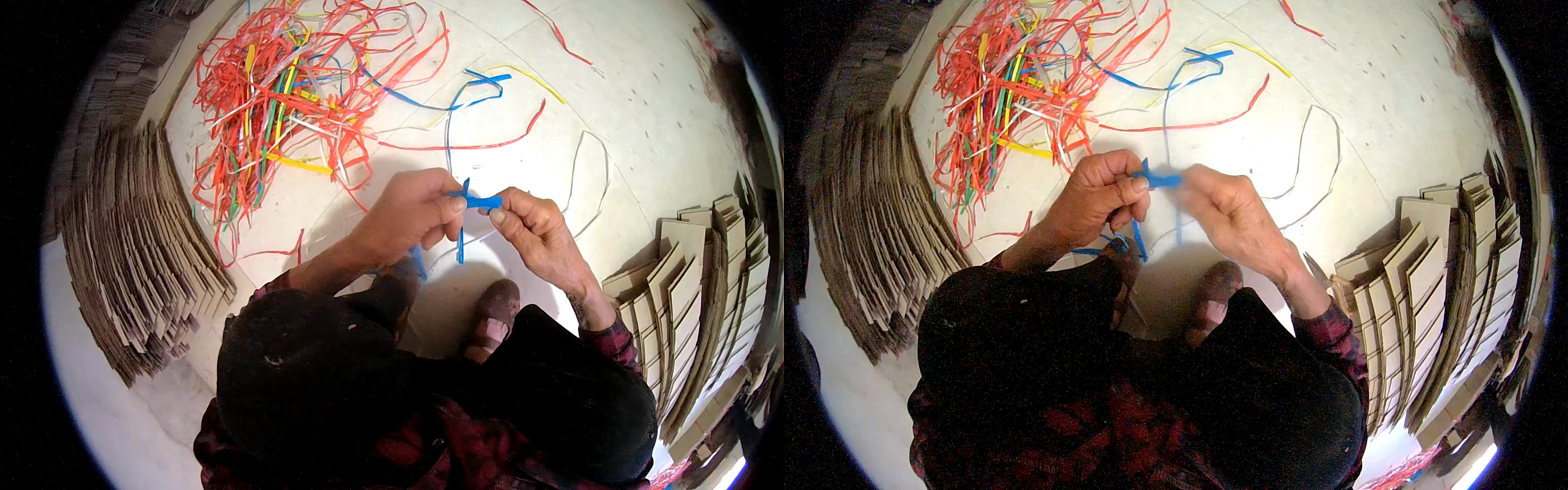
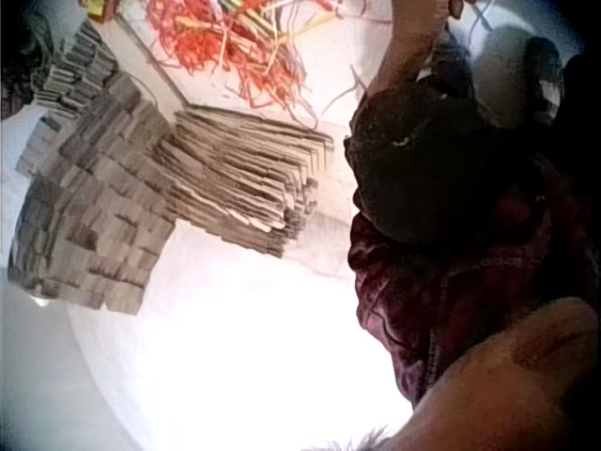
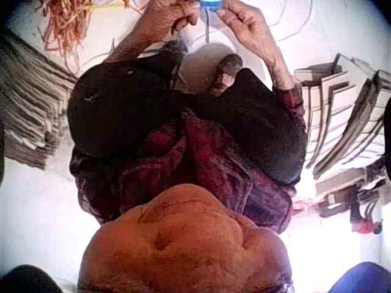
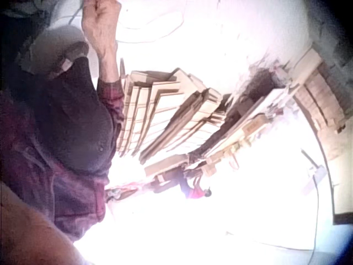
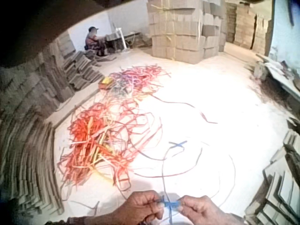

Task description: The person sits on the floor and ties plastic strips around stacks of cardboard pieces. They use scissors to cut the strips and then wrap and knot them around the cardboard bundles to secure them.

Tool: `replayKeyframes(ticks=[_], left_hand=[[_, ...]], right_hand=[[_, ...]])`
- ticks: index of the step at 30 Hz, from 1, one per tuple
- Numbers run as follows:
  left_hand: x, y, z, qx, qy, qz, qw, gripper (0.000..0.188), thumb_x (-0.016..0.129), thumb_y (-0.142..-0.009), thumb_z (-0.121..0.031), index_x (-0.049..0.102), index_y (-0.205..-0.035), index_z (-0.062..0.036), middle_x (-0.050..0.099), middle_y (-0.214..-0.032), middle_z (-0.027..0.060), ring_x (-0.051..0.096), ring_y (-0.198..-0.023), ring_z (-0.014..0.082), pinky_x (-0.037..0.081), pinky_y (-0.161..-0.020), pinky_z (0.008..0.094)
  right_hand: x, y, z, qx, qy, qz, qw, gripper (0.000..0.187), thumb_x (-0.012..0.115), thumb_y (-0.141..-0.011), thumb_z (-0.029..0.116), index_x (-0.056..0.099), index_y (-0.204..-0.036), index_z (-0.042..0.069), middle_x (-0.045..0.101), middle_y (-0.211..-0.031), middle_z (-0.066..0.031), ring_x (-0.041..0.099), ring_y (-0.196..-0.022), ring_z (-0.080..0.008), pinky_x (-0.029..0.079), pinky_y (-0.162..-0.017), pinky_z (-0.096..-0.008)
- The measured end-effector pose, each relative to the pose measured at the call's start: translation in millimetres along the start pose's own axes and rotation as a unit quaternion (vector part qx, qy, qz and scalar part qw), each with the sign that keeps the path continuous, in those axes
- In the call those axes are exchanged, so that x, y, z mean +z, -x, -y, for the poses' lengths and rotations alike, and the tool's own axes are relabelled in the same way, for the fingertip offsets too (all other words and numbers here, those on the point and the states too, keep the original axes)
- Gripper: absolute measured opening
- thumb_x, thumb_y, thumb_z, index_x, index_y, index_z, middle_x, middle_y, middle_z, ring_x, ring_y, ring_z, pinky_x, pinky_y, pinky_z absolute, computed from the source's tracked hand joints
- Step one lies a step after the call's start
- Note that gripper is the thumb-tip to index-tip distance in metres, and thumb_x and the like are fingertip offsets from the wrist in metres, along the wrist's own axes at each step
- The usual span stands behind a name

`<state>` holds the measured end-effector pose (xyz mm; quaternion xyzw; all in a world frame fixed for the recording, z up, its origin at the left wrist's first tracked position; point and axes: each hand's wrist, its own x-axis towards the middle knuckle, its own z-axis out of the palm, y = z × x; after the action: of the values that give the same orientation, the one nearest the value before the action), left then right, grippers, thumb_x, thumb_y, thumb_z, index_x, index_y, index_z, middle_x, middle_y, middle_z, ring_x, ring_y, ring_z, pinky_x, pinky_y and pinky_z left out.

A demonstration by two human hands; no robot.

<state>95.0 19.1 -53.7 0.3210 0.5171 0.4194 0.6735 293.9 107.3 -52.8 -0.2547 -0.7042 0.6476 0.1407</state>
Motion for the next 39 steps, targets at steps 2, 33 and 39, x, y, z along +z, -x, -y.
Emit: replayKeyframes(ticks=[2, 33, 39], left_hand=[[0, 2, 1, -0.017, 0.008, -0.001, 1.000, 0.018, 0.055, -0.094, -0.020, 0.055, -0.085, -0.0044, 0.058, -0.065, 0.0041, 0.040, -0.044, 0.0046, 0.031, -0.040, 0.0200], [-1, -34, 28, 0.276, -0.343, -0.223, 0.870, 0.006, 0.055, -0.081, -0.004, 0.051, -0.079, -0.0011, 0.052, -0.059, 0.0182, 0.055, -0.050, 0.0285, 0.040, -0.047, 0.0385], [0, -32, 24, 0.262, -0.306, -0.216, 0.889, 0.007, 0.055, -0.083, -0.004, 0.051, -0.079, -0.0002, 0.055, -0.060, 0.0160, 0.054, -0.053, 0.0175, 0.042, -0.049, 0.0352]], right_hand=[[-3, 0, -5, 0.007, 0.013, 0.032, 0.999, 0.019, 0.051, -0.093, 0.007, 0.060, -0.109, 0.003, 0.046, -0.069, -0.0003, 0.041, -0.067, -0.0054, 0.040, -0.058, -0.0246], [23, -35, -10, -0.082, 0.279, -0.169, 0.942, 0.015, 0.060, -0.083, 0.010, 0.049, -0.075, 0.003, 0.055, -0.066, -0.0201, 0.057, -0.060, -0.0395, 0.044, -0.050, -0.0428], [24, -39, -8, -0.115, 0.342, -0.215, 0.907, 0.015, 0.062, -0.082, 0.010, 0.050, -0.075, 0.005, 0.056, -0.063, -0.0158, 0.059, -0.056, -0.0329, 0.044, -0.048, -0.0399]])
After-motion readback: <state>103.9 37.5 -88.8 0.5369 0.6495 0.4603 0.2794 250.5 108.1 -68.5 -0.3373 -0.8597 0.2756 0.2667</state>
